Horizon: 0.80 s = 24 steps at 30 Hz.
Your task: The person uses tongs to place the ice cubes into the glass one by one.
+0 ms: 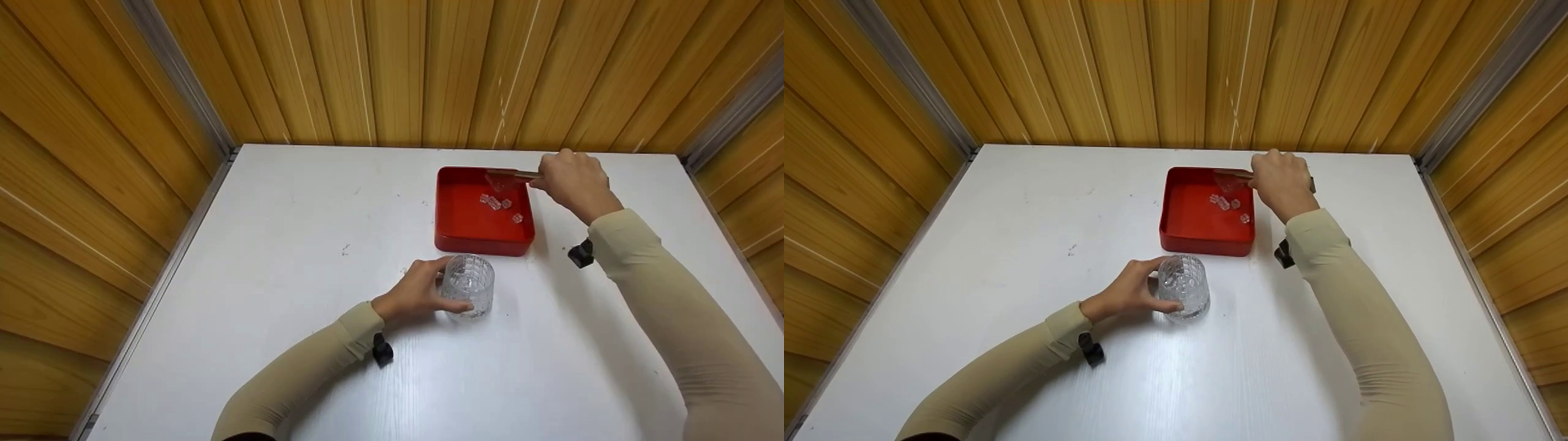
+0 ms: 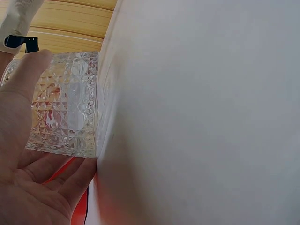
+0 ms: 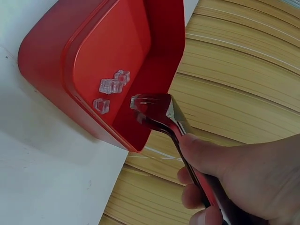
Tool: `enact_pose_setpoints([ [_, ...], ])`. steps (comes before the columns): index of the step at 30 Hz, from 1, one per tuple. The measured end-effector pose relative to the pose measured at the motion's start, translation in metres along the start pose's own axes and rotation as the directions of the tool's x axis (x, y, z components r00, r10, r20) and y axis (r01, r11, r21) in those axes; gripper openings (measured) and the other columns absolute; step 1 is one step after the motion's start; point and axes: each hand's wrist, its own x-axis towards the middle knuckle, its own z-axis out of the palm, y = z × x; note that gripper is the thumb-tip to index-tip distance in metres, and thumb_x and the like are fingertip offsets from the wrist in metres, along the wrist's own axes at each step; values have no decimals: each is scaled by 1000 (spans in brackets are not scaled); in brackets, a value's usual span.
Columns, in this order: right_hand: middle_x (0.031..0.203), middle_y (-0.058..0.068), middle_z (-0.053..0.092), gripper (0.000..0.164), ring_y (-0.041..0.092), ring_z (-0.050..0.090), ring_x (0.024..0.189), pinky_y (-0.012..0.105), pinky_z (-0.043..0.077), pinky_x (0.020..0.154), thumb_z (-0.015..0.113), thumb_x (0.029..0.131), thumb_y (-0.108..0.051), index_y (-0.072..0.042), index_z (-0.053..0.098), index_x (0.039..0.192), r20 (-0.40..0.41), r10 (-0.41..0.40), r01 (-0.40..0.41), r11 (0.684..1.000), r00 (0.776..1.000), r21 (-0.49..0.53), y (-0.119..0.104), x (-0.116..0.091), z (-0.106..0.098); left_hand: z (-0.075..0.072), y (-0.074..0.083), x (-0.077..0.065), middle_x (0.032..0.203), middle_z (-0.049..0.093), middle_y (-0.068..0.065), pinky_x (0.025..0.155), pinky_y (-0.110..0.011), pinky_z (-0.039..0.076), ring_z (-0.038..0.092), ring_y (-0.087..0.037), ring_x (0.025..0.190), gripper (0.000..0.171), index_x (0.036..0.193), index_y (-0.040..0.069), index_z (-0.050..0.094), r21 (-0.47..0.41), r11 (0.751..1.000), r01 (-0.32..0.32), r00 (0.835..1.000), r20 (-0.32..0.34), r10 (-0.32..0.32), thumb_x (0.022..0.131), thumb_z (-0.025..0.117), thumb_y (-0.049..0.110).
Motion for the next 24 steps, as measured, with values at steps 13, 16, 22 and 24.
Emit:
enact_pose_setpoints([
  [13, 78, 9, 67, 27, 28, 55, 71, 38, 44, 54, 71, 98, -30, -4, 78, 107, -61, -26, 34, 992, 998, 123, 8, -22, -13, -1, 1, 0, 118, 73, 5, 93, -19, 52, 66, -4, 105, 76, 140, 11, 60, 3, 1000, 20, 1000, 6, -20, 77, 91, 42],
  [16, 76, 7, 66, 27, 27, 54, 71, 37, 42, 53, 71, 98, -30, -5, 78, 107, -75, -46, 55, 990, 996, 128, 8, -29, -14, -1, 1, -1, 118, 73, 6, 92, -19, 52, 66, -4, 104, 76, 139, 12, 61, 2, 1000, 30, 999, 11, -30, 77, 91, 43],
  [22, 72, 4, 65, 23, 25, 52, 68, 37, 39, 53, 73, 97, -29, -9, 78, 106, -124, -100, 116, 985, 987, 128, 6, -44, -15, -3, 2, -2, 118, 73, 7, 93, -21, 52, 65, -6, 105, 77, 140, 13, 60, 21, 999, 43, 999, 21, -44, 77, 90, 45],
  [24, 73, 4, 67, 23, 24, 52, 67, 36, 39, 54, 73, 97, -29, -9, 79, 108, -129, -109, 125, 984, 986, 130, 4, -48, -16, -4, 1, -2, 118, 73, 7, 93, -21, 52, 65, -6, 105, 77, 140, 12, 60, 22, 999, 38, 999, 17, -38, 77, 91, 44],
])
